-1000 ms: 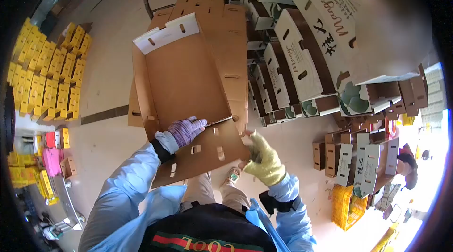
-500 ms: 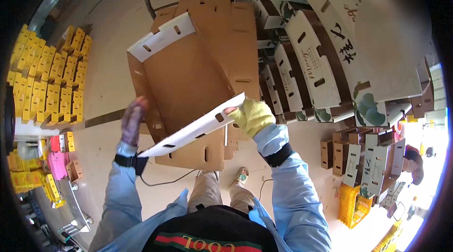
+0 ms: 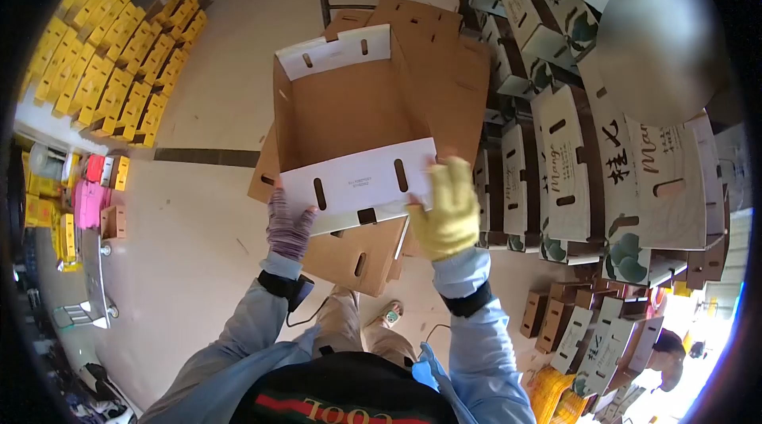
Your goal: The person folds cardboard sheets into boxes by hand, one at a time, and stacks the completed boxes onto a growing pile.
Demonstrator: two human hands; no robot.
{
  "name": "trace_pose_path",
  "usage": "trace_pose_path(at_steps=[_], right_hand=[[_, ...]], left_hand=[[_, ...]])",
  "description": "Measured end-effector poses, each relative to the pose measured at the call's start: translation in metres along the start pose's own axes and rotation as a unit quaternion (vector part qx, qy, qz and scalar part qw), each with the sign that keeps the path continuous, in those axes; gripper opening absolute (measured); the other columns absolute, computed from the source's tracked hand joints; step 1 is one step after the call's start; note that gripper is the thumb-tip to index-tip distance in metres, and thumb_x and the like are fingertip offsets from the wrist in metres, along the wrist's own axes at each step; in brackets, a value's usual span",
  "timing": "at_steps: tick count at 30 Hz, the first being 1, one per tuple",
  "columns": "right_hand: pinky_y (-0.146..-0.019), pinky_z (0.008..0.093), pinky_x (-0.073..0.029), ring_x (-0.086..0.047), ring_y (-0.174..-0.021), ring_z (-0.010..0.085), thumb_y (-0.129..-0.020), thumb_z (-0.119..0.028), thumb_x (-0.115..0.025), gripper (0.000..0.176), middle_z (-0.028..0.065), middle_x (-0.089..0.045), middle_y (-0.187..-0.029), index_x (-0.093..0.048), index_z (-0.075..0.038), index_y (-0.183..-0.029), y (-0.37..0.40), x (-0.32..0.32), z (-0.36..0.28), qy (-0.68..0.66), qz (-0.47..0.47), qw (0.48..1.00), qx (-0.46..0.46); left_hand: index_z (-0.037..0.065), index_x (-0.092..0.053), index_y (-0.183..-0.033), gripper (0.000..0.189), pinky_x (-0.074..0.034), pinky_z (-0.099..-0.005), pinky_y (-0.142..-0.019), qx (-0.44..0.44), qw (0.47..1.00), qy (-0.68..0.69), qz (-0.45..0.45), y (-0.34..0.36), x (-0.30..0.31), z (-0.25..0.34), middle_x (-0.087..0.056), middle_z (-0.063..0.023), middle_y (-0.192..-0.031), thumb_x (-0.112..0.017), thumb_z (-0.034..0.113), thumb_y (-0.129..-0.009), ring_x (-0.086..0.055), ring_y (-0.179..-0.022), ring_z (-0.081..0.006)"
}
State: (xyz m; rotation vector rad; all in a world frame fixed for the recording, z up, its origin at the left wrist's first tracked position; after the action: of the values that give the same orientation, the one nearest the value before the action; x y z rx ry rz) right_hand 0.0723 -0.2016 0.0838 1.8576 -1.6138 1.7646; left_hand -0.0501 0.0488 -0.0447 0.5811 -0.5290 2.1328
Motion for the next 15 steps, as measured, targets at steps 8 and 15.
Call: trace_pose_path(at_steps=[8, 15], right_hand=[[-0.104, 0.0443, -0.034, -0.048, -0.115, 0.035, -0.089, -0.032, -0.05, 0.041, 0.017, -0.054, -0.12, -0.057, -0.003, -0.118, 0.008, -0.106, 0.024, -0.004, -0.369, 0.926, 0.086], [-0.096, 0.0469, -0.04, -0.053, -0.108, 0.0357, -0.087, -0.031, -0.052, 0.034, 0.0169, -0.058, -0.111, -0.06, -0.002, -0.105, 0.047, -0.075, 0.008, -0.025, -0.271, 0.961, 0.047]], left_hand=[[0.004, -0.036, -0.141, 0.083, -0.023, -0.0496, -0.113, -0.126, 0.864, -0.328, -0.361, -0.004, -0.032, 0.049, -0.035, -0.022, -0.146, -0.06, 0.056, -0.081, -0.031, -0.137, -0.0386], [0.019, -0.03, -0.147, 0.082, -0.024, -0.056, -0.109, -0.112, 0.826, -0.406, -0.375, 0.031, -0.04, 0.036, -0.029, -0.0215, -0.149, -0.063, 0.051, -0.078, -0.029, -0.137, -0.0406]])
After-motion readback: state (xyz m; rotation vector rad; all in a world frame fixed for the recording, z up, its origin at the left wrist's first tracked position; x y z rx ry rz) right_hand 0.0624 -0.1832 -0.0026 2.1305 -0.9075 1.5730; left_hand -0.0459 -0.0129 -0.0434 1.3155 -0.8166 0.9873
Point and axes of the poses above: each hand's wrist, its own y-axis away from the middle knuckle, its own x-axis out of the back of the hand, z = x × y, the point moved 4 cm from there along -y, towards the middle knuckle
